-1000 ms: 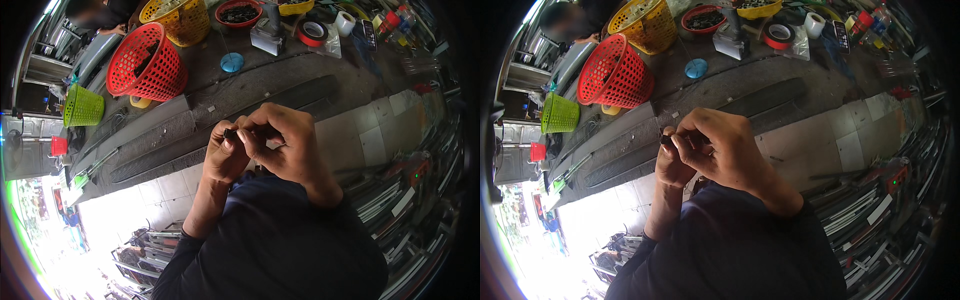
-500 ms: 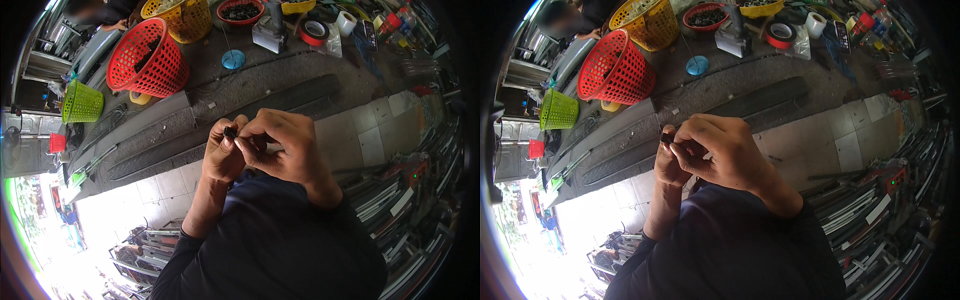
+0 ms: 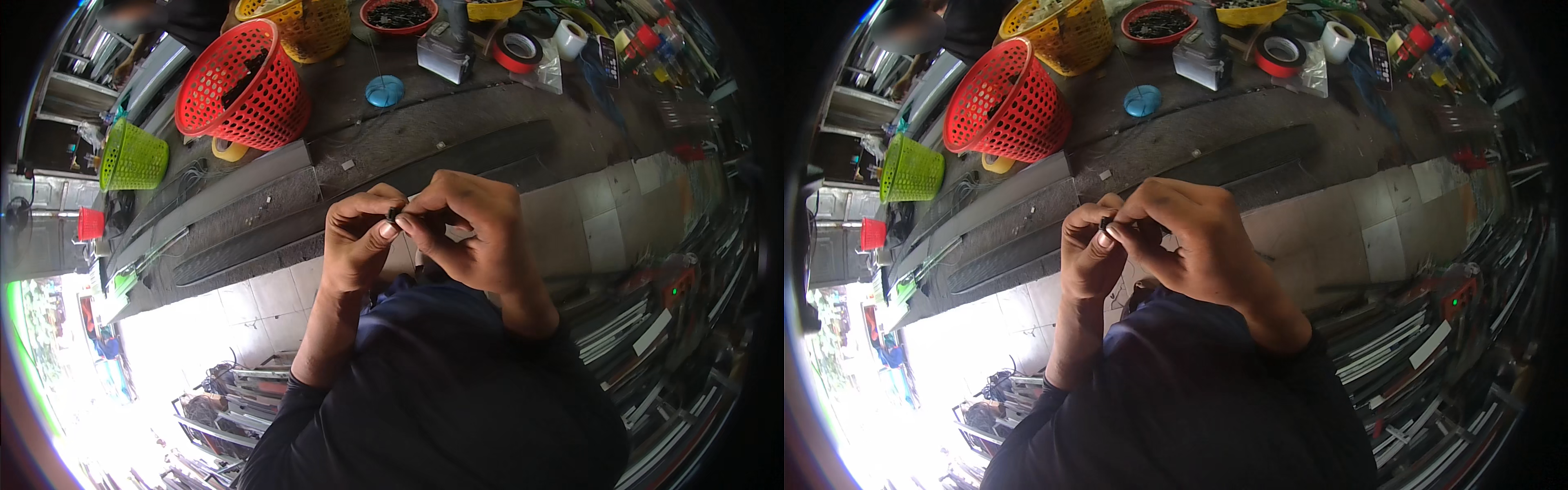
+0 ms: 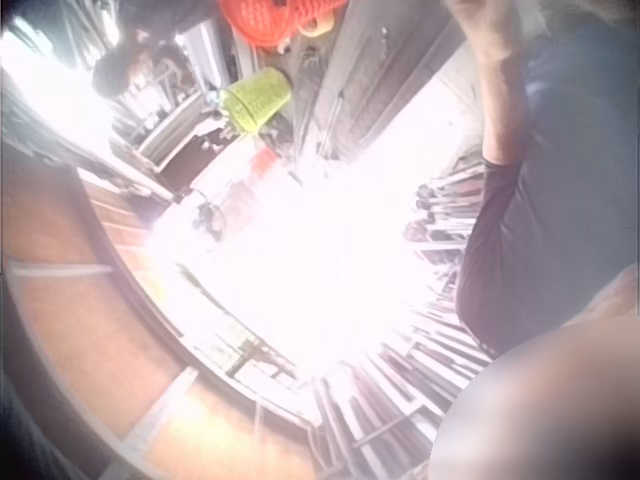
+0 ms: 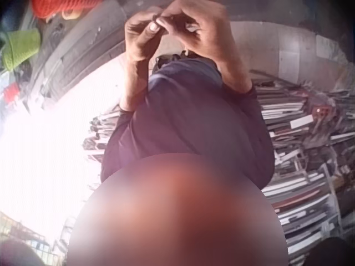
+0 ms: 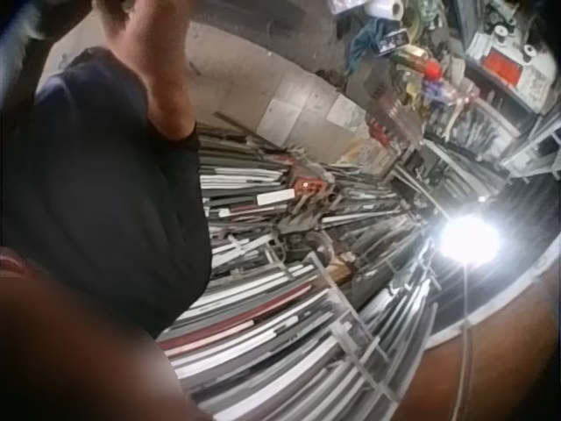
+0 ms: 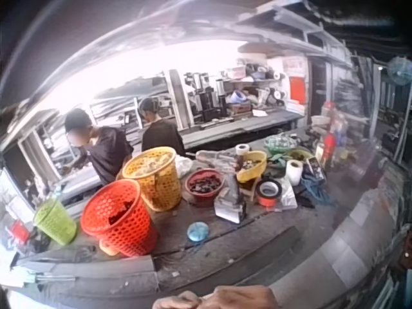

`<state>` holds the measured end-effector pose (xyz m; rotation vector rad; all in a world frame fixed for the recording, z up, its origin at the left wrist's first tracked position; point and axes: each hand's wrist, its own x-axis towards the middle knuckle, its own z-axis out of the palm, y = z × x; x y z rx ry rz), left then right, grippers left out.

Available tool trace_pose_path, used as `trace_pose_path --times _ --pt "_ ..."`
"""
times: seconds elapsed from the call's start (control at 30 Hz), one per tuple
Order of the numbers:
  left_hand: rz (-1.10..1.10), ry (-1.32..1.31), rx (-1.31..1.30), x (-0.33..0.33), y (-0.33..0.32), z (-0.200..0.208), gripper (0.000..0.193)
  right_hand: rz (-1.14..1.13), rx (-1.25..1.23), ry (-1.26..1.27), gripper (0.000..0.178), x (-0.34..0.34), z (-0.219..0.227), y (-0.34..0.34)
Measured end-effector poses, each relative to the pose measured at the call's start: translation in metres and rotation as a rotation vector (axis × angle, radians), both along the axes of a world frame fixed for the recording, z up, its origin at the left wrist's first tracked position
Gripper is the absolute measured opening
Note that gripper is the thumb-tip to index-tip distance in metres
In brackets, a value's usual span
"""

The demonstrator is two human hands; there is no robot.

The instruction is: The person assembles small metal frame components by hand, inserting thin metal rods into black plastic connectors and securing them on a workbench. They repeatedly pick up rods and connectors, align them, and press them together to form joints.

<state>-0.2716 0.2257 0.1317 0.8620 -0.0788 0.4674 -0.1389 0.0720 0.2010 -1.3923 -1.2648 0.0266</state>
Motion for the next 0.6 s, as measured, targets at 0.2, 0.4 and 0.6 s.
trace_pose_path --times 0.2,0.4,0.6 --pt "0.085 0.103 0.233 -0.015 0.008 0.022 0.024 0.06 -0.051 0.175 0.017 -0.002 -0.008 -0.007" --pt "0.192 0.185 0.416 -0.026 0.007 0.038 0.024 0.11 0.046 0.457 0.013 -0.016 -0.024 -0.001" --pt "0.273 0.175 0.557 -0.03 0.008 0.045 0.024 0.145 0.094 0.588 0.01 -0.03 -0.033 0.002"
